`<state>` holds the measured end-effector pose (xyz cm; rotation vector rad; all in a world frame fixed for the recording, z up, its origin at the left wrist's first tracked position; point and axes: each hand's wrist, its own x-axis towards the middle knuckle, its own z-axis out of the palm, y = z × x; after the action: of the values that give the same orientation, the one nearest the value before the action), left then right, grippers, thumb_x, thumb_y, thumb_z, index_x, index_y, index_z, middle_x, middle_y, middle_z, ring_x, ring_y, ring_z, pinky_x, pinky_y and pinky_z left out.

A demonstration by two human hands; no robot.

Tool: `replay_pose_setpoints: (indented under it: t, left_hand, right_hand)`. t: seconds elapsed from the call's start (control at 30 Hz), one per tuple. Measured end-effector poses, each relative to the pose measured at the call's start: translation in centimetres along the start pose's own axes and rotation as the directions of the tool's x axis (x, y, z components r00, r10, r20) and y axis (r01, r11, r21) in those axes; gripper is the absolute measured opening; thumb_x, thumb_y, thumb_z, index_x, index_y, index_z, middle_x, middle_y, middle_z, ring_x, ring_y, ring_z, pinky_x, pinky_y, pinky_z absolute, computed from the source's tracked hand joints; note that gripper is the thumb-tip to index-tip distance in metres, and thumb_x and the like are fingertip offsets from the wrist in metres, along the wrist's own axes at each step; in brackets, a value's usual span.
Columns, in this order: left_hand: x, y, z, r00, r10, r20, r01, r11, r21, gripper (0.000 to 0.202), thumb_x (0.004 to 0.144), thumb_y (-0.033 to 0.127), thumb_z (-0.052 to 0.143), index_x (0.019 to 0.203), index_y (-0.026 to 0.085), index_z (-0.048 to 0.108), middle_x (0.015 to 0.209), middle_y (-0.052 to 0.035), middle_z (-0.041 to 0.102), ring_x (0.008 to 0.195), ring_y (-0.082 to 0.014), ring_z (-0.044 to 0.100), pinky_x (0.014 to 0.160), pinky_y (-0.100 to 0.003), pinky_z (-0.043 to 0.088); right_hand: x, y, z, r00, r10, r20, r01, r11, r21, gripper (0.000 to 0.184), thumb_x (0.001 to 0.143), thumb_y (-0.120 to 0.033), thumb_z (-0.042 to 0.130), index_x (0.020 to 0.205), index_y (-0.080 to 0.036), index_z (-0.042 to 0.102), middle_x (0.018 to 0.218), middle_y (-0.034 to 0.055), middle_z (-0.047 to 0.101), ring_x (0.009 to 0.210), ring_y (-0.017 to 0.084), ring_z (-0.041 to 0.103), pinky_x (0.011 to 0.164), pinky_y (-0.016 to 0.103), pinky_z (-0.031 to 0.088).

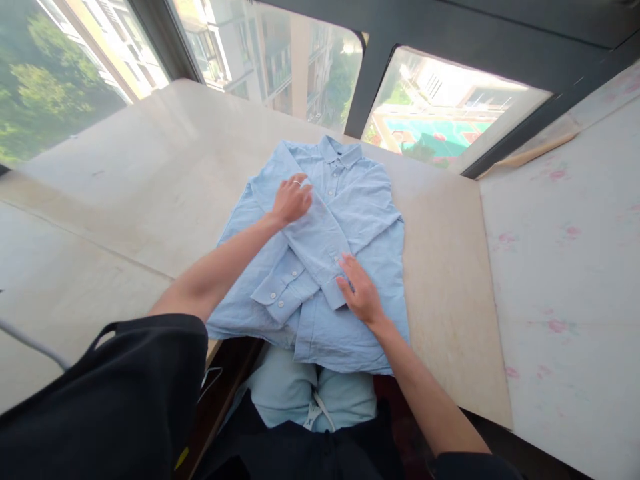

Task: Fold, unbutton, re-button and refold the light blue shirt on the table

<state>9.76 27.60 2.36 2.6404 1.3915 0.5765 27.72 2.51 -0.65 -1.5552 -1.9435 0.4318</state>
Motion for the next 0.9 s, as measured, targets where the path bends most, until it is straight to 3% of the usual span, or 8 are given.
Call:
replay_pose_setpoints:
  t: [0.13, 0.23, 0.37, 0.5, 0.57, 0.67, 0.77, 0.9]
  left_hand:
    - [-4.5, 7.7, -0.8, 0.988, -0.152, 0.019, 0.153, 0.983, -0.104, 0.041, 0.092, 0.032, 0.048, 0.128, 0.015, 0.059, 0.147, -0.0180, 0.045, 0.138, -0.0295, 0.040, 0.106, -0.045, 0.039]
    - [-8.9, 9.9, -1.9, 0.945, -0.326, 0.006, 0.324, 0.935, -0.145, 0.046, 0.091, 0.034, 0.051, 0.132, 0.014, 0.055, 0.145, -0.0193, 0.048, 0.136, -0.0302, 0.042, 0.107, -0.044, 0.039]
    - [-14.7, 8.5, -4.3, 0.817, -0.575, 0.042, 0.577, 0.811, -0.096, 0.051, 0.090, 0.038, 0.052, 0.134, 0.013, 0.052, 0.129, -0.0183, 0.060, 0.123, -0.0316, 0.053, 0.100, -0.043, 0.044]
    - [-17.3, 6.7, -6.1, 0.748, -0.569, 0.343, 0.630, 0.771, -0.096, 0.053, 0.082, 0.054, 0.060, 0.120, 0.017, 0.060, 0.105, -0.0106, 0.069, 0.099, -0.0272, 0.064, 0.081, -0.034, 0.048]
    - [-17.2, 6.1, -6.2, 0.734, -0.546, 0.405, 0.626, 0.774, -0.092, 0.045, 0.076, 0.053, 0.066, 0.105, 0.018, 0.064, 0.101, -0.0090, 0.070, 0.094, -0.0257, 0.065, 0.075, -0.031, 0.047]
    - [-16.1, 4.8, -5.9, 0.712, -0.547, 0.440, 0.655, 0.742, -0.139, 0.026, 0.076, 0.042, 0.067, 0.086, 0.018, 0.064, 0.088, -0.0052, 0.070, 0.083, -0.0215, 0.065, 0.068, -0.027, 0.044]
    - [-15.0, 3.3, -6.2, 0.752, -0.532, 0.389, 0.639, 0.732, -0.237, 0.019, 0.078, 0.038, 0.063, 0.076, 0.019, 0.062, 0.078, -0.0019, 0.068, 0.076, -0.0183, 0.063, 0.066, -0.026, 0.043]
    - [-14.7, 2.2, -7.1, 0.780, -0.559, 0.282, 0.622, 0.738, -0.260, 0.021, 0.081, 0.039, 0.059, 0.079, 0.019, 0.062, 0.085, -0.0031, 0.070, 0.080, -0.0190, 0.063, 0.066, -0.026, 0.043]
  right_hand:
    - [-0.5, 0.6, -0.3, 0.972, 0.164, -0.169, -0.109, 0.950, 0.294, 0.038, 0.098, -0.040, 0.046, 0.126, -0.020, 0.062, 0.142, 0.0125, 0.055, 0.133, 0.024, 0.051, 0.109, 0.045, 0.044]
    - [-0.6, 0.9, -0.3, 0.920, 0.336, -0.202, -0.210, 0.856, 0.472, 0.041, 0.092, -0.045, 0.054, 0.124, -0.018, 0.061, 0.137, 0.0147, 0.059, 0.122, 0.025, 0.059, 0.095, 0.041, 0.054]
    - [0.4, 1.0, -1.0, 0.848, 0.522, -0.087, -0.382, 0.718, 0.582, 0.056, 0.081, -0.052, 0.065, 0.123, -0.015, 0.059, 0.115, 0.0142, 0.069, 0.096, 0.023, 0.068, 0.080, 0.036, 0.057]
    - [1.7, 0.4, -2.3, 0.810, 0.544, 0.220, -0.550, 0.574, 0.607, 0.060, 0.073, -0.054, 0.074, 0.116, -0.014, 0.062, 0.091, 0.0079, 0.074, 0.083, 0.022, 0.069, 0.075, 0.033, 0.055]
    - [2.2, -0.3, -2.8, 0.789, 0.509, 0.343, -0.599, 0.515, 0.613, 0.054, 0.067, -0.051, 0.079, 0.106, -0.015, 0.066, 0.088, 0.0064, 0.074, 0.081, 0.021, 0.069, 0.072, 0.031, 0.054]
    - [2.5, -1.7, -3.2, 0.762, 0.501, 0.411, -0.625, 0.402, 0.669, 0.048, 0.061, -0.046, 0.084, 0.095, -0.016, 0.067, 0.083, 0.0038, 0.074, 0.074, 0.019, 0.068, 0.067, 0.028, 0.053]
    - [2.6, -2.8, -3.4, 0.746, 0.499, 0.442, -0.620, 0.278, 0.733, 0.046, 0.062, -0.046, 0.084, 0.093, -0.017, 0.066, 0.076, 0.0003, 0.071, 0.063, 0.015, 0.063, 0.056, 0.025, 0.050]
    - [2.1, -3.1, -3.1, 0.745, 0.474, 0.469, -0.636, 0.294, 0.713, 0.045, 0.066, -0.048, 0.081, 0.095, -0.018, 0.064, 0.073, -0.0006, 0.069, 0.057, 0.014, 0.060, 0.047, 0.024, 0.049]
